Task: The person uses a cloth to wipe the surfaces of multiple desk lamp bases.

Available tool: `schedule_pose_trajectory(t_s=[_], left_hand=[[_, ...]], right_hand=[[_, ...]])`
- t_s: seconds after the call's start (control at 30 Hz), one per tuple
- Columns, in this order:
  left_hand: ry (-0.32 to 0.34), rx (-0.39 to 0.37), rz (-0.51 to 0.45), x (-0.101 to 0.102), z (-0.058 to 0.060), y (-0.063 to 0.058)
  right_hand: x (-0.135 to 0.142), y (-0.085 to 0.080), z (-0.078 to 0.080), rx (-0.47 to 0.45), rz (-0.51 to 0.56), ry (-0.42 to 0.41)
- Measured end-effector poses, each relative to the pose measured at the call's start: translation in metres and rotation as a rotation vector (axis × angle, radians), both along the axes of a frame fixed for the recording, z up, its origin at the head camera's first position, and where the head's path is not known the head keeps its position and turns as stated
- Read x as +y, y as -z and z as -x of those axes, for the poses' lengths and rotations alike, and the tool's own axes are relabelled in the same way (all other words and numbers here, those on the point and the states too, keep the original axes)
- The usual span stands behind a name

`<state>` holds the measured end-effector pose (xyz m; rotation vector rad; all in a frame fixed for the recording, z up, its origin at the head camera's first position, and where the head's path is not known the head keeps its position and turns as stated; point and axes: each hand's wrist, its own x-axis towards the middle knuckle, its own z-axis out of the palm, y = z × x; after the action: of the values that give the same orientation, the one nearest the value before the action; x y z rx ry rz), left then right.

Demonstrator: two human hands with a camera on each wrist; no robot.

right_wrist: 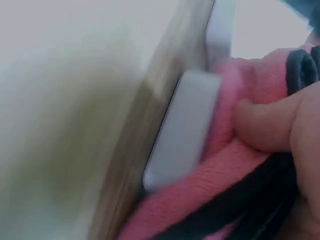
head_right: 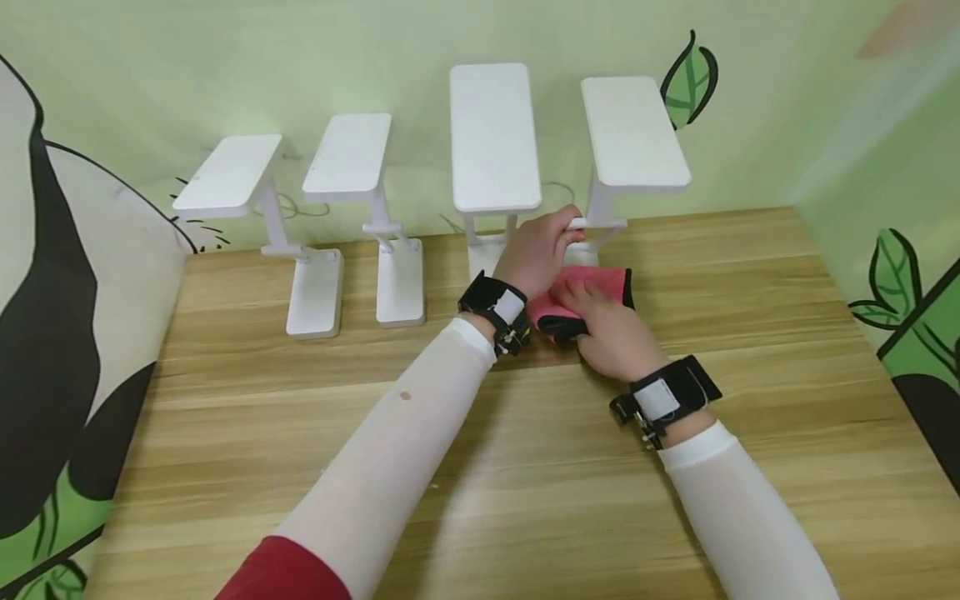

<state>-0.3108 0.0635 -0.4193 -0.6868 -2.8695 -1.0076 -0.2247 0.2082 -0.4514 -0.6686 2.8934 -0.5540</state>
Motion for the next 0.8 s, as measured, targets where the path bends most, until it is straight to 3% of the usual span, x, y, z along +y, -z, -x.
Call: schedule_pose_trajectory(t_s=[0.13, 0.23, 0.37, 0.63, 0.73, 0.8], left_hand=[[0.009, -0.035, -0.013, 0.000, 0.002, 0.000], [0.008, -0.056, -0.025, -0.002, 0.003, 0.001], [0.003, -0.058, -0.033, -0.006, 0.003, 0.000], [-0.002, 0.012, -0.024, -0.006, 0.002, 0.002], [0.006, 0.033, -0.023, -0.004, 0.001, 0.003], [0.017, 0.033, -0.031, -0.003, 0.001, 0.004]], right_hand=[[-0.002, 0.007, 0.025, 0.050, 0.039, 0.023], [-0.003, 0.009, 0.030, 0.043, 0.032, 0.021], [-0.001, 0.008, 0.015, 0.017, -0.010, -0.004], [0.004, -0.004, -0.039, -0.048, -0.075, -0.023], [0.004, -0.007, -0.044, -0.070, -0.071, -0.017], [0.004, -0.006, -0.036, -0.067, -0.057, -0.015]])
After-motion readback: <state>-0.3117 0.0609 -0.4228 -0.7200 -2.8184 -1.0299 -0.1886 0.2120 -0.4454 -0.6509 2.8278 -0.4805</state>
